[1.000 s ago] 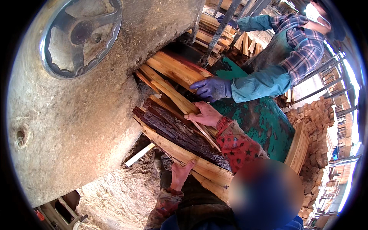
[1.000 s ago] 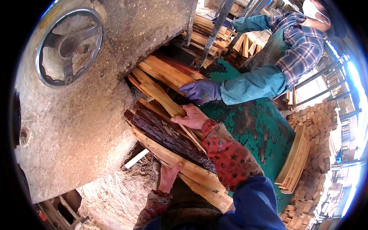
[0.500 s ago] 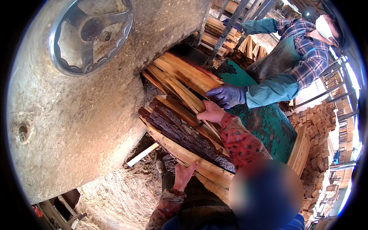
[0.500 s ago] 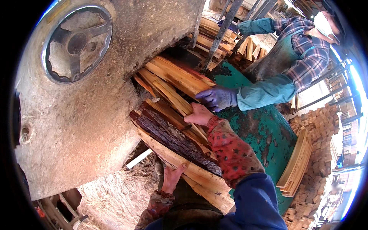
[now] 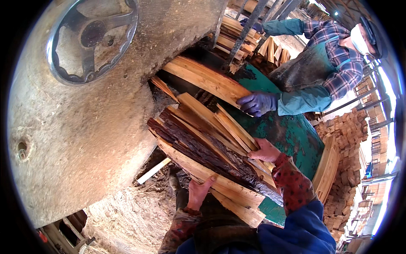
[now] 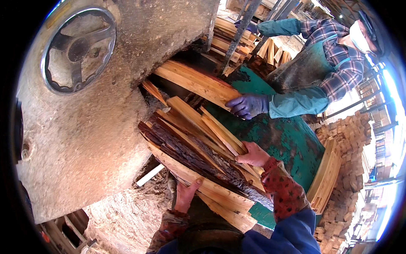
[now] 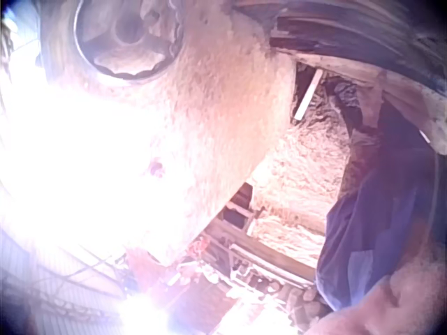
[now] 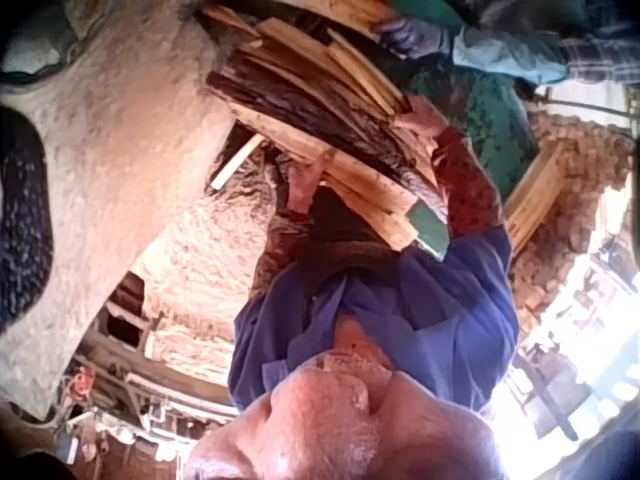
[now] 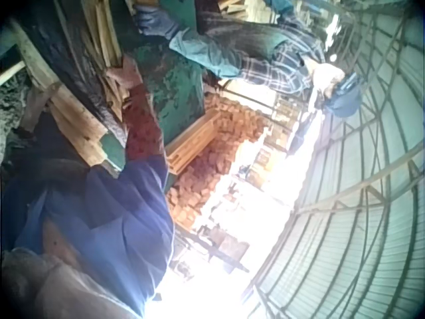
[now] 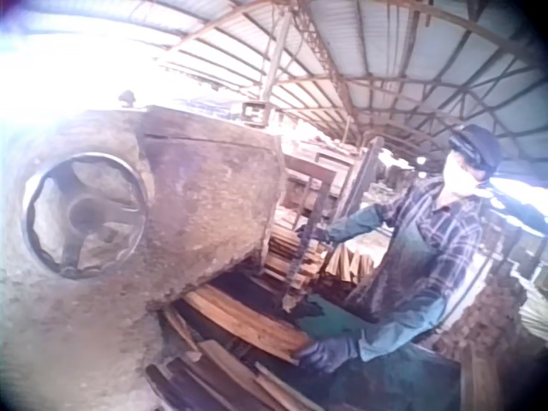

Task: The person picks up cut wooden planks from a green worktable and stacks them on a nearby rack. The person repeats this process, moving planks one by one or in small groups, while another worker continues cutting wood in the background.

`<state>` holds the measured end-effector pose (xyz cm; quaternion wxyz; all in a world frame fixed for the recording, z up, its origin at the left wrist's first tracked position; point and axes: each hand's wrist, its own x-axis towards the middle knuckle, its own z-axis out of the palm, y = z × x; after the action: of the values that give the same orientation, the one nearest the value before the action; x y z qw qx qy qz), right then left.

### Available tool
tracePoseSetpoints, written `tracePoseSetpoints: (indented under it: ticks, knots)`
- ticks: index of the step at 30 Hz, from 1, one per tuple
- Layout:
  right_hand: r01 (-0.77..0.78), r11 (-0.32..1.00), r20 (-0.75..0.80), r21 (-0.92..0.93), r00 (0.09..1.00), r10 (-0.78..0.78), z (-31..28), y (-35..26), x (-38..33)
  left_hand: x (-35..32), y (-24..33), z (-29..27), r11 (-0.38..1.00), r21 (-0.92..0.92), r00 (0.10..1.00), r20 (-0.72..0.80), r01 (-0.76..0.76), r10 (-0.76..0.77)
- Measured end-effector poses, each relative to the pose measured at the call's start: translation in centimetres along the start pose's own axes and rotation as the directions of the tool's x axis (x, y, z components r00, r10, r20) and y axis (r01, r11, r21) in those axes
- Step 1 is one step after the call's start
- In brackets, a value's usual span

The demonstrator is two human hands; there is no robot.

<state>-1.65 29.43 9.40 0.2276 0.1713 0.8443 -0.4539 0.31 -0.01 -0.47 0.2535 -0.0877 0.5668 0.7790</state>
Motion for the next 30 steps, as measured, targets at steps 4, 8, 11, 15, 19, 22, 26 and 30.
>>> tracePoseSetpoints:
  ticks: [4,8,11,15,19,22,26,30]
  knots:
    - [-0.076,0.996,-0.03,0.055,0.997,0.078,0.2,1.2,-1.5,-0.1,0.9,0.2,0.998,0.028,0.999,-0.015,0.049,-0.049]
    - [-0.06,0.998,0.03,0.026,0.998,0.059,-0.6,-0.1,-1.3,-0.2,1.2,0.4,1.0,0.014,1.0,-0.019,0.025,-0.024]
    - [0.104,0.992,-0.05,-0.073,0.993,-0.107,-0.1,1.4,-0.4,-0.4,1.6,0.8,1.0,0.004,1.0,-0.001,-0.002,0.002]
    - [0.055,0.981,-0.075,-0.188,0.995,-0.07,0.0,0.3,-1.1,-0.2,1.1,0.2,0.997,0.036,0.998,0.011,0.062,-0.062]
    - [0.026,0.964,-0.188,-0.266,0.979,-0.078,-0.4,0.2,-2.6,-0.3,0.9,0.2,0.998,0.036,0.998,-0.009,0.056,-0.056]
    - [0.007,0.974,-0.197,-0.225,0.979,-0.052,-0.8,-2.4,-4.4,-0.3,1.1,0.1,0.997,0.071,1.0,-0.012,0.017,-0.017]
    - [0.25,0.924,-0.179,-0.291,0.934,-0.309,-0.6,-4.3,-3.6,-0.3,1.1,0.1,1.0,0.016,1.0,0.015,0.023,-0.023]
    - [0.381,0.85,-0.047,-0.365,0.904,-0.425,0.4,-8.4,0.6,0.0,0.2,-0.4,0.998,0.019,0.998,0.035,0.055,-0.055]
